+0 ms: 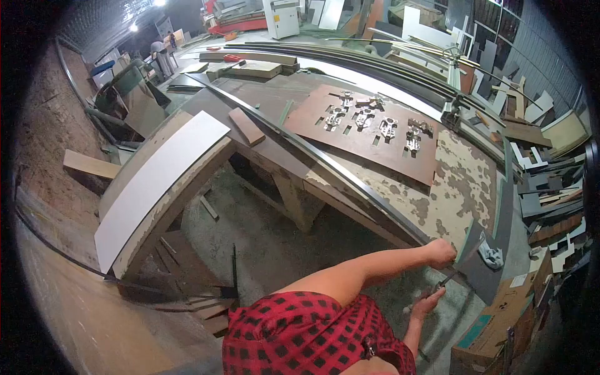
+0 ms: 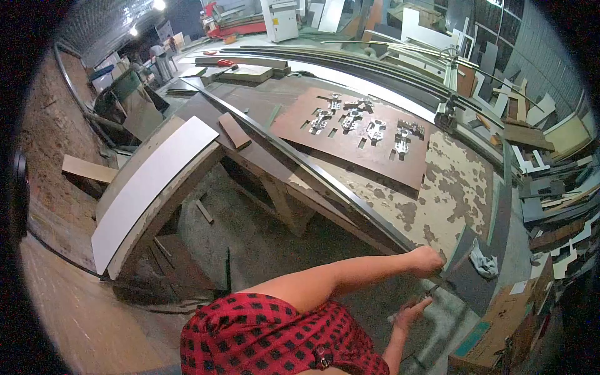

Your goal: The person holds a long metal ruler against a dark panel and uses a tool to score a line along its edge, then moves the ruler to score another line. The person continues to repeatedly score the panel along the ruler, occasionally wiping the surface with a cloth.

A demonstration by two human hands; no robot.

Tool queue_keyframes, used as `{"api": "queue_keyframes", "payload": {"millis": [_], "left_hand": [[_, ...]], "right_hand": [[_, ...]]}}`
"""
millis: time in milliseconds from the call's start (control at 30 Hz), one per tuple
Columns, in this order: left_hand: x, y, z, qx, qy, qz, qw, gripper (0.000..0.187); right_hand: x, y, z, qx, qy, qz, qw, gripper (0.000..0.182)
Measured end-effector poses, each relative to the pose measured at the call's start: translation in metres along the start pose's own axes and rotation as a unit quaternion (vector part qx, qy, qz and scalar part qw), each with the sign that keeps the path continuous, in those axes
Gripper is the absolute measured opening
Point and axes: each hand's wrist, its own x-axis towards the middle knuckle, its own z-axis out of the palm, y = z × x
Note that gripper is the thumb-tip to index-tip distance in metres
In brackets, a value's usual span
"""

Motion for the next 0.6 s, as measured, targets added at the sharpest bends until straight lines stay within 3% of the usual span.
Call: {"api": "queue_keyframes", "payload": {"millis": [33, 133, 200, 233, 267, 300, 400, 467, 600], "left_hand": [[0.0, -0.002, 0.002, 0.005, 0.002, 0.004, 1.0, 0.015], [0.011, -0.012, 0.023, -0.012, -0.008, -0.007, 1.0, 0.015], [0.005, -0.005, 0.004, -0.014, -0.058, -0.023, 0.998, 0.016], [0.001, 0.003, -0.009, -0.024, -0.072, -0.043, 0.996, 0.016], [0.002, -0.004, 0.005, -0.02, -0.045, -0.035, 0.998, 0.016], [0.004, 0.0, 0.0, 0.001, -0.069, -0.03, 0.997, 0.017], [0.009, -0.003, 0.006, -0.015, -0.035, -0.009, 0.999, 0.024], [0.011, -0.001, 0.005, -0.018, -0.023, 0.012, 1.0, 0.028], [0.005, 0.0, -0.003, -0.016, -0.036, 0.008, 0.999, 0.028]], "right_hand": [[-0.003, 0.002, 0.002, -0.2, 0.022, -0.191, 0.961, 0.04], [0.007, 0.027, 0.0, -0.207, 0.062, -0.258, 0.942, 0.043], [0.005, 0.029, 0.0, -0.241, 0.009, -0.192, 0.951, 0.047], [0.0, 0.028, 0.002, -0.256, 0.038, -0.265, 0.929, 0.048], [-0.011, 0.02, 0.002, -0.193, -0.005, -0.186, 0.963, 0.049], [-0.027, -0.003, 0.003, -0.232, 0.011, -0.232, 0.945, 0.041], [-0.046, 0.032, -0.002, -0.255, 0.006, -0.119, 0.96, 0.031], [-0.058, 0.055, -0.006, -0.247, 0.035, -0.216, 0.944, 0.024], [-0.076, 0.044, -0.017, -0.199, 0.04, -0.212, 0.956, 0.025]]}}
